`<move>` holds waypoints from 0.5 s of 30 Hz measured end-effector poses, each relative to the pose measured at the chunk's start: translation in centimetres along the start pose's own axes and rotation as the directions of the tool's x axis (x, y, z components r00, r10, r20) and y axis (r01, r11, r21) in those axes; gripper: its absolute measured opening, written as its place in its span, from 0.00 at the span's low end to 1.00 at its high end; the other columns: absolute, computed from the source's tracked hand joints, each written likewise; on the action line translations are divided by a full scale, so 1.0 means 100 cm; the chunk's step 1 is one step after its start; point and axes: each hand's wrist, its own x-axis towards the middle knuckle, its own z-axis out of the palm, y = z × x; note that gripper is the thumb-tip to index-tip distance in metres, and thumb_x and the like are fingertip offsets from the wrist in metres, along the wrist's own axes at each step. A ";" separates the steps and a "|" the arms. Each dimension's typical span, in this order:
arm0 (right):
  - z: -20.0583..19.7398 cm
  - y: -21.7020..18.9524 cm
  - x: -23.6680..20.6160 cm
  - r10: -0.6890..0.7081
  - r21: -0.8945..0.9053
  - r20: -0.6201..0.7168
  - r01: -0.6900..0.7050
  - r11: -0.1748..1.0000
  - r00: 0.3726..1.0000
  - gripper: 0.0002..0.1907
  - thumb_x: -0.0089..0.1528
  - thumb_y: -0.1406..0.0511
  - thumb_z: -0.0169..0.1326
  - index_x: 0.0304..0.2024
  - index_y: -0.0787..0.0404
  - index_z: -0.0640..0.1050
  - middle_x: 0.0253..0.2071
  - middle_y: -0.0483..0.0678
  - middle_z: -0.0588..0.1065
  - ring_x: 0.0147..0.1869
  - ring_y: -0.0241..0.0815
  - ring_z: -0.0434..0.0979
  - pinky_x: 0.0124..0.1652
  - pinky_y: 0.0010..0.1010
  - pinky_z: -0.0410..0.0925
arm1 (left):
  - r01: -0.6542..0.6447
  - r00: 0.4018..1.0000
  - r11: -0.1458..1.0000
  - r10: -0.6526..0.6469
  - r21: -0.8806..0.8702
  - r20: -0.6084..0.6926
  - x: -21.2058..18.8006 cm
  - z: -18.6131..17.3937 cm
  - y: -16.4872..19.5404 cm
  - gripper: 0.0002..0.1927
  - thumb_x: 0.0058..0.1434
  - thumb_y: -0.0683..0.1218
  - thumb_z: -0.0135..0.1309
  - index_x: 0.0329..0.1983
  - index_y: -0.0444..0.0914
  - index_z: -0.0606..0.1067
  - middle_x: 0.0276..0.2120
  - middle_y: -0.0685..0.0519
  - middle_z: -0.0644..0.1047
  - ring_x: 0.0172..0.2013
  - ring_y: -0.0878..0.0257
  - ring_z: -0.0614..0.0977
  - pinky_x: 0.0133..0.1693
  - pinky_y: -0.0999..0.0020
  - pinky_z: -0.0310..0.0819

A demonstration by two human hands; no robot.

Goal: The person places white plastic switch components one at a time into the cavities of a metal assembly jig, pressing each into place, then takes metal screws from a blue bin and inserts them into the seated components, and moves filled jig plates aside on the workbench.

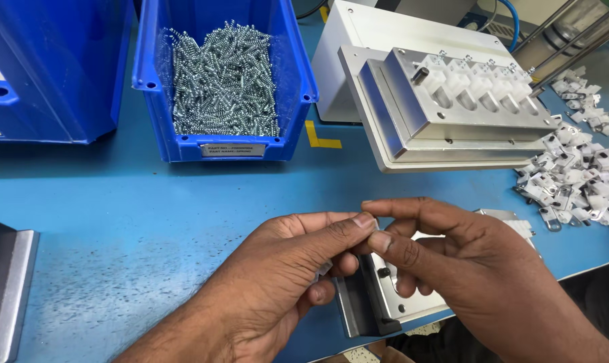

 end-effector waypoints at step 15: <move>-0.005 0.028 0.001 -0.054 0.549 0.022 0.033 0.835 0.998 0.20 0.66 0.65 0.61 0.57 0.68 0.73 0.46 0.63 0.82 0.52 0.51 0.83 0.53 0.43 0.73 | -0.007 1.000 0.998 0.006 0.063 0.025 0.007 -0.005 -0.013 0.20 0.60 0.49 0.60 0.55 0.40 0.81 0.26 0.60 0.77 0.21 0.75 0.65 0.20 0.79 0.53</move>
